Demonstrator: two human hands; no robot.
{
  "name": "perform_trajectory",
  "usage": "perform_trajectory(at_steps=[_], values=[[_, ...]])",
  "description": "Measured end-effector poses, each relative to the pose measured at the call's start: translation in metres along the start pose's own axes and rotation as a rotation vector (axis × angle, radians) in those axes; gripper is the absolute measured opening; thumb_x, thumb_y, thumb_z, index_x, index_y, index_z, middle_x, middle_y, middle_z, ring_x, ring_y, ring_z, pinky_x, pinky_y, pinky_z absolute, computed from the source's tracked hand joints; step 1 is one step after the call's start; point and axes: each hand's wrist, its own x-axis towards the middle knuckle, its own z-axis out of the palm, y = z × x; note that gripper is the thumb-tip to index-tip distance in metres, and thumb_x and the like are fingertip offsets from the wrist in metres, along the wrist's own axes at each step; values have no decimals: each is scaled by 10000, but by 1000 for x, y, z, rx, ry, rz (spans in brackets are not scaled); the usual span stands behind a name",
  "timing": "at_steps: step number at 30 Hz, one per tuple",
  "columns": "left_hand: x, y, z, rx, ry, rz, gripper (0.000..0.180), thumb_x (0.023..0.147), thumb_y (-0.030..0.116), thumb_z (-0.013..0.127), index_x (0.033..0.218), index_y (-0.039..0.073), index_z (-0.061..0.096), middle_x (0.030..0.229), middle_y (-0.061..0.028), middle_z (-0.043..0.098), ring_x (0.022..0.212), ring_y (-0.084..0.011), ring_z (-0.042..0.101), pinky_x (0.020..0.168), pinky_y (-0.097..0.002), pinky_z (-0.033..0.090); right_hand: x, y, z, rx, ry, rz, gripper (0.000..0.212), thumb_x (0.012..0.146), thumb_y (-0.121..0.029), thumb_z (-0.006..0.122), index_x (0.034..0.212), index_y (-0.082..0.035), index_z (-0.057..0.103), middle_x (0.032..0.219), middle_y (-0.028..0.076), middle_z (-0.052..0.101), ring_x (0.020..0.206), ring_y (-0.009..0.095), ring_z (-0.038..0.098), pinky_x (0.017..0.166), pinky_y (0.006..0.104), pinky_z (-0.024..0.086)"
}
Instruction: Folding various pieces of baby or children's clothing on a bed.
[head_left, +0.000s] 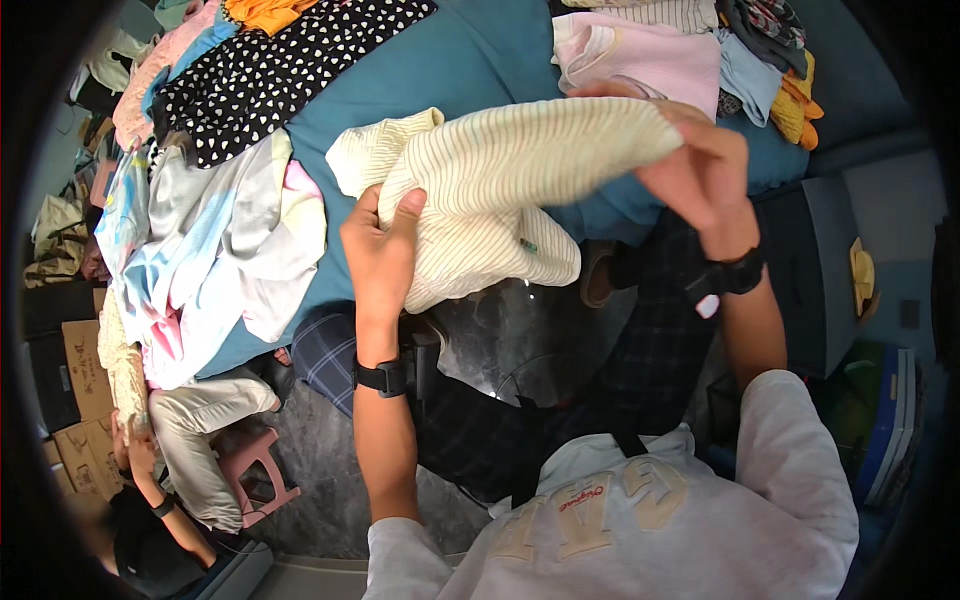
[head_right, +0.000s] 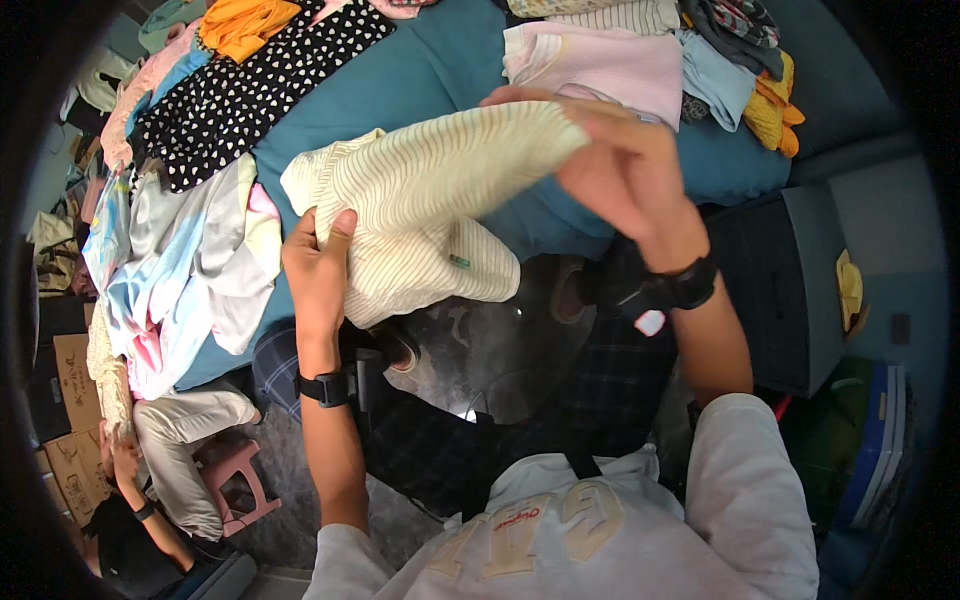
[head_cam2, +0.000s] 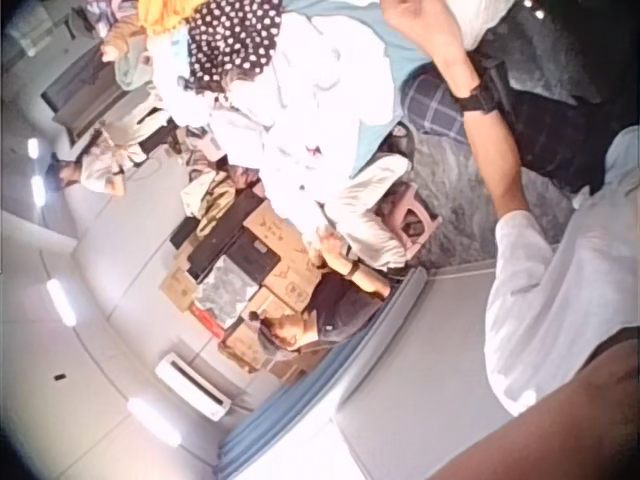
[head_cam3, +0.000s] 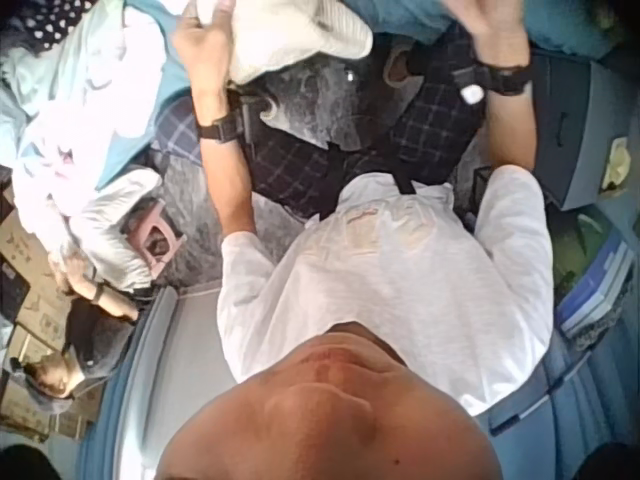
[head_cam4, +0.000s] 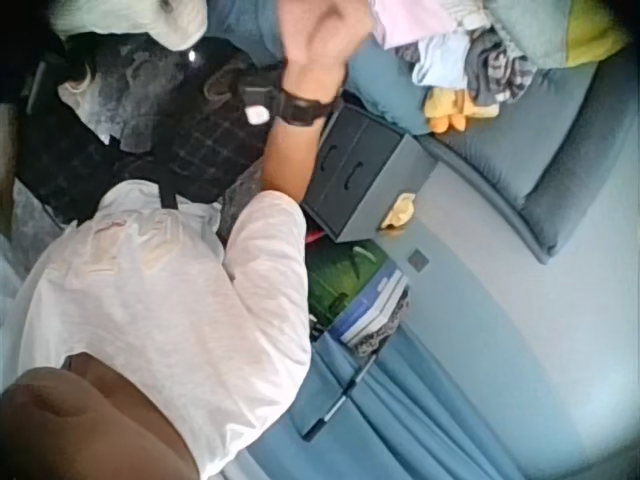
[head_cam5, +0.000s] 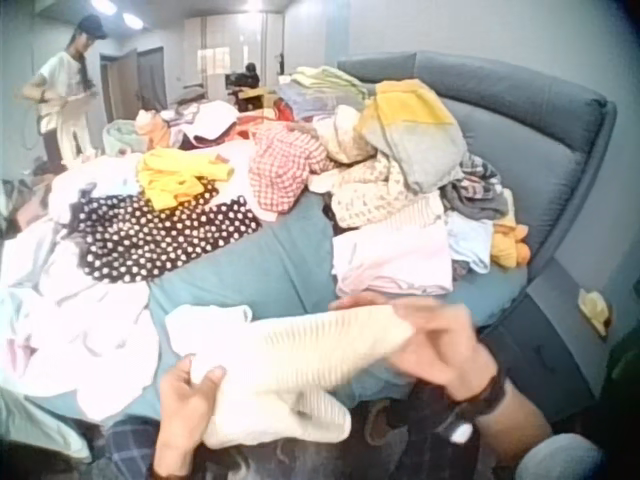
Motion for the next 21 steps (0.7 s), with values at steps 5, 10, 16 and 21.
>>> perform_trajectory(at_steps=[5, 10, 16, 21], values=[[-4, 3, 16, 351, 232, 346, 318, 908, 170, 724, 1129, -27, 610, 1188, -108, 583, 1082, -186, 553, 954, -324, 437, -7, 13, -2, -91, -4, 26, 418, 970, -170, 567, 1293, 96, 557, 1303, 142, 597, 1190, 228, 571, 1046, 365, 416], [-19, 34, 30, 197, -83, 644, 340, 912, 283, 709, 1095, 7, 629, 1267, -171, 516, 1157, -305, 523, 984, -404, 423, 7, 46, 23, -296, 55, 13, 336, 965, -196, 620, 1187, 54, 654, 1266, 126, 609, 1095, 197, 607, 963, 331, 483], [-27, 24, 33, -95, -207, 334, 288, 947, 225, 668, 1085, -27, 683, 1325, -155, 507, 1223, -284, 508, 1015, -378, 412, 11, 58, 42, -811, -49, -110, 260, 850, -148, 761, 1054, 4, 707, 1213, 111, 623, 917, 190, 659, 812, 315, 544], [-22, 20, 22, -184, -170, 319, 207, 960, 173, 649, 1029, -18, 689, 1373, -134, 493, 1273, -275, 481, 1061, -380, 372, 12, 56, 36, -1009, 43, -248, 163, 857, -104, 722, 925, 30, 660, 1156, 101, 636, 888, 185, 660, 776, 309, 541]])
